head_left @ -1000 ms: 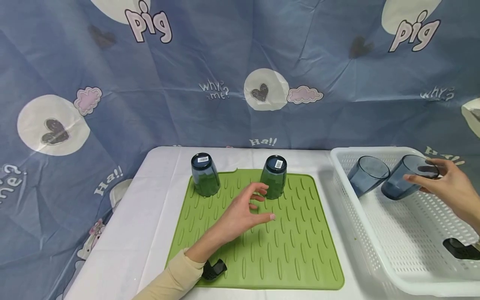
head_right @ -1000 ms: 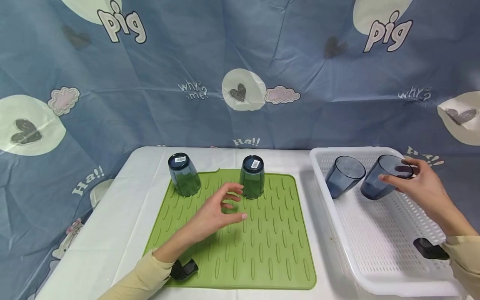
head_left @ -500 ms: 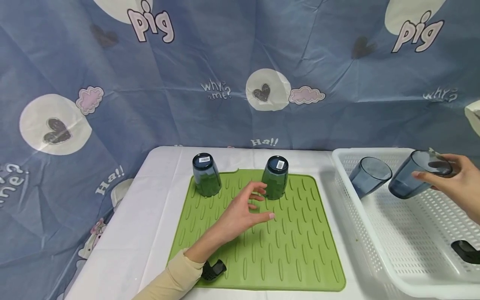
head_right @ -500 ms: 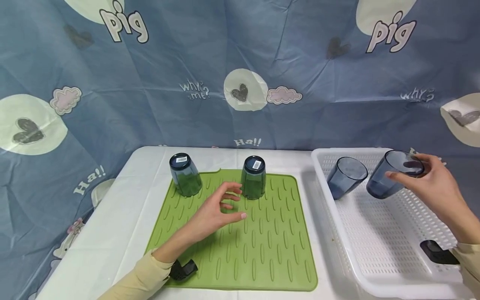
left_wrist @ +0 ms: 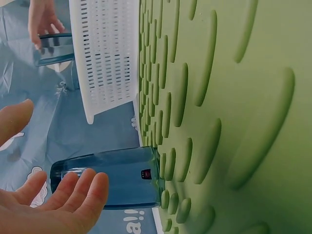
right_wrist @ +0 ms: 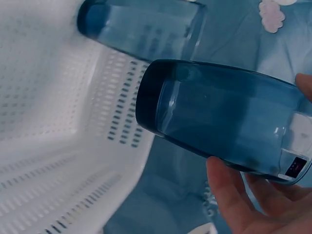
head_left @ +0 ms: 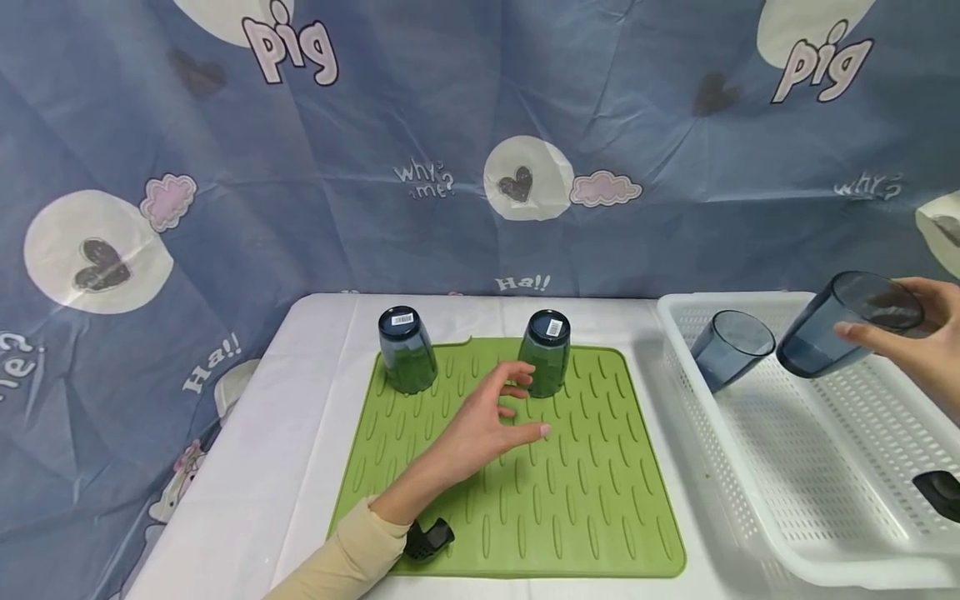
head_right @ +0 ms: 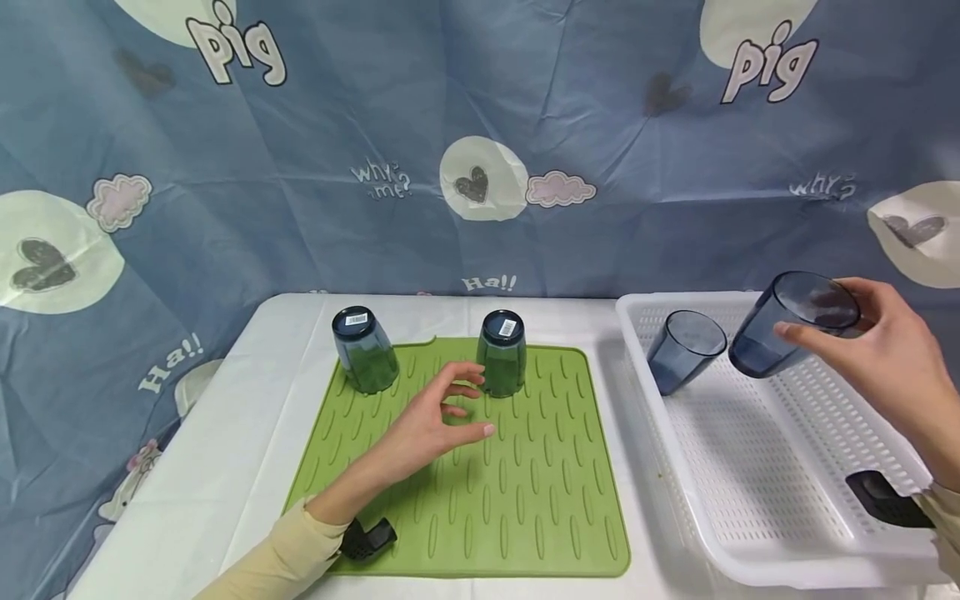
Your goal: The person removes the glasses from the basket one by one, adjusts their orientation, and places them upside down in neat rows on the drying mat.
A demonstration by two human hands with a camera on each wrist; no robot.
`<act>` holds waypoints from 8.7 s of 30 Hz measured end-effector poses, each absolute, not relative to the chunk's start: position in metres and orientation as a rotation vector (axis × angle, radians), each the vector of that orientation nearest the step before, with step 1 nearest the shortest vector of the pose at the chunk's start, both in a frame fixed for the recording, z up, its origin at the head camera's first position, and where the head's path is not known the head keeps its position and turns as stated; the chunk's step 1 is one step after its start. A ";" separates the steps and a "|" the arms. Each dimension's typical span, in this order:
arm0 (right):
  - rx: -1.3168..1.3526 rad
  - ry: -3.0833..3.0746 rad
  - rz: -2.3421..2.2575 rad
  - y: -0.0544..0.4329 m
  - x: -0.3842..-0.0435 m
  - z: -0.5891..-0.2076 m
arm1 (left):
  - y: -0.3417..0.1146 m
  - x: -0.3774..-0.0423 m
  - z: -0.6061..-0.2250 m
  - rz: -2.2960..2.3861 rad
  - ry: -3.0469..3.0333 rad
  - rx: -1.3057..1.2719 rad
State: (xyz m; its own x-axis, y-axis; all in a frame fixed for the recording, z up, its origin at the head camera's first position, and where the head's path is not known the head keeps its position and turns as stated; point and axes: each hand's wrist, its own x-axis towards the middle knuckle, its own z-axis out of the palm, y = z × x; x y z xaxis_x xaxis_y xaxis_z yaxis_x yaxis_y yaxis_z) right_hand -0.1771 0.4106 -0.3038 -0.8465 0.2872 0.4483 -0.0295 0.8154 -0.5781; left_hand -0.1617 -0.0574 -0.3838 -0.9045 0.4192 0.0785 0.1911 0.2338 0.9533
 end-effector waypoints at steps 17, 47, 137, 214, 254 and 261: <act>-0.111 -2.381 0.993 0.380 -0.153 -0.272 | -0.052 -0.161 -0.384 1.738 2.298 0.589; 0.078 -2.026 1.838 0.334 -0.133 -0.289 | -0.048 -0.161 -0.383 1.759 2.262 0.594; 0.353 -1.546 2.709 0.195 -0.092 -0.363 | -0.029 -0.143 -0.385 2.201 1.808 0.812; 0.356 -2.488 1.207 0.331 -0.145 -0.297 | -0.105 -0.129 -0.358 2.087 2.320 0.490; 0.148 -2.657 1.059 0.362 -0.172 -0.316 | -0.174 -0.110 -0.365 1.906 2.555 0.274; 0.128 -2.651 1.056 0.364 -0.171 -0.317 | -0.189 -0.103 -0.370 1.850 2.607 0.216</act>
